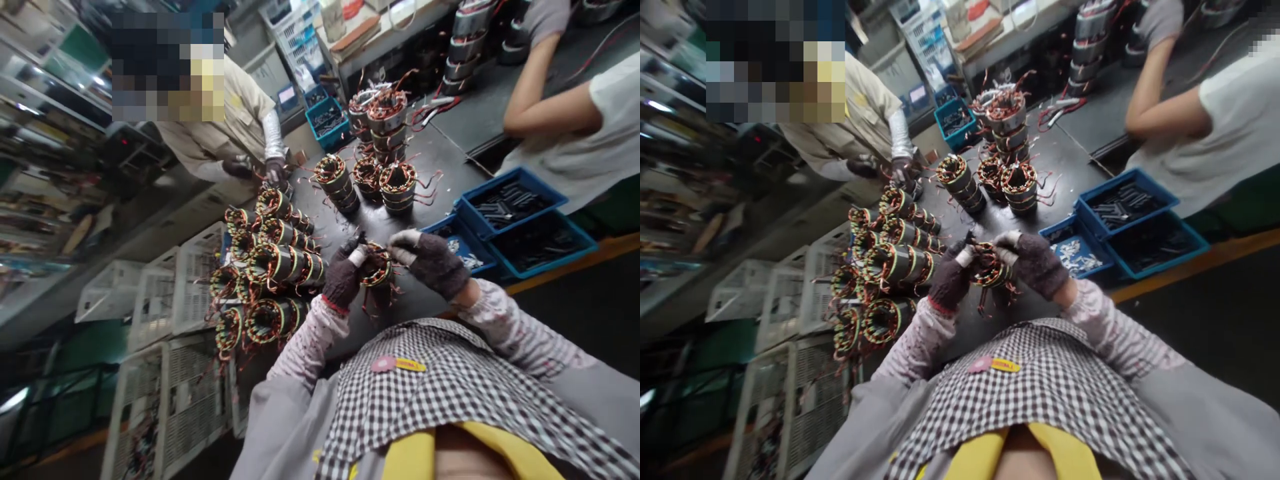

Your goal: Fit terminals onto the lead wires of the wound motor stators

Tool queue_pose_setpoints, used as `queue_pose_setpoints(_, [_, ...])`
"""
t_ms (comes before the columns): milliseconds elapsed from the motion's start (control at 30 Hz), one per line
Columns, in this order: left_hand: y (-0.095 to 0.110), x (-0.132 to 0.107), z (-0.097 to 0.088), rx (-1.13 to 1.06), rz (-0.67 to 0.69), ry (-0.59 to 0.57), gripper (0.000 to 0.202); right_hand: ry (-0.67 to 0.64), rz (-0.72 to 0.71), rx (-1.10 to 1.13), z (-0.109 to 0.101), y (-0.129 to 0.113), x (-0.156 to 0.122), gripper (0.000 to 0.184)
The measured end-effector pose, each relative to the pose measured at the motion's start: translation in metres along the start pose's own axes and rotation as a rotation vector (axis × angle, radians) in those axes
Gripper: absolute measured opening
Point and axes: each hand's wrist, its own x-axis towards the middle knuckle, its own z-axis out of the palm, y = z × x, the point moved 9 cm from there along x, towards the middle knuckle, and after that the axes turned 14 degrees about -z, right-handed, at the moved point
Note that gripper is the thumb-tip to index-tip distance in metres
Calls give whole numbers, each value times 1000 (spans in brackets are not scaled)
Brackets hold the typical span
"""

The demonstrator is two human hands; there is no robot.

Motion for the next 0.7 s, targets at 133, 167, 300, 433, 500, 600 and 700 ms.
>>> queue_pose_setpoints(133, [-3,5,-40,-16,20,217,40,80,269,21,-21,69,-31,23])
queue_pose_setpoints(167, [-8,6,-45,-5,-11,237,41,53,295,14,-19,83,-39,22])
queue_pose_setpoints(300, [-21,6,-50,37,-75,285,47,-80,261,-14,2,110,-54,19])
queue_pose_setpoints(433, [-23,5,-52,24,-45,320,49,-145,216,-66,14,123,-51,19])
queue_pose_setpoints(500, [-23,7,-52,25,-32,316,50,-200,191,-74,19,130,-48,19])
queue_pose_setpoints(600, [-27,9,-54,29,-41,330,53,-249,106,-49,23,137,-43,20])
queue_pose_setpoints(700, [-31,11,-56,42,-59,330,55,-259,-13,2,27,134,-37,26])
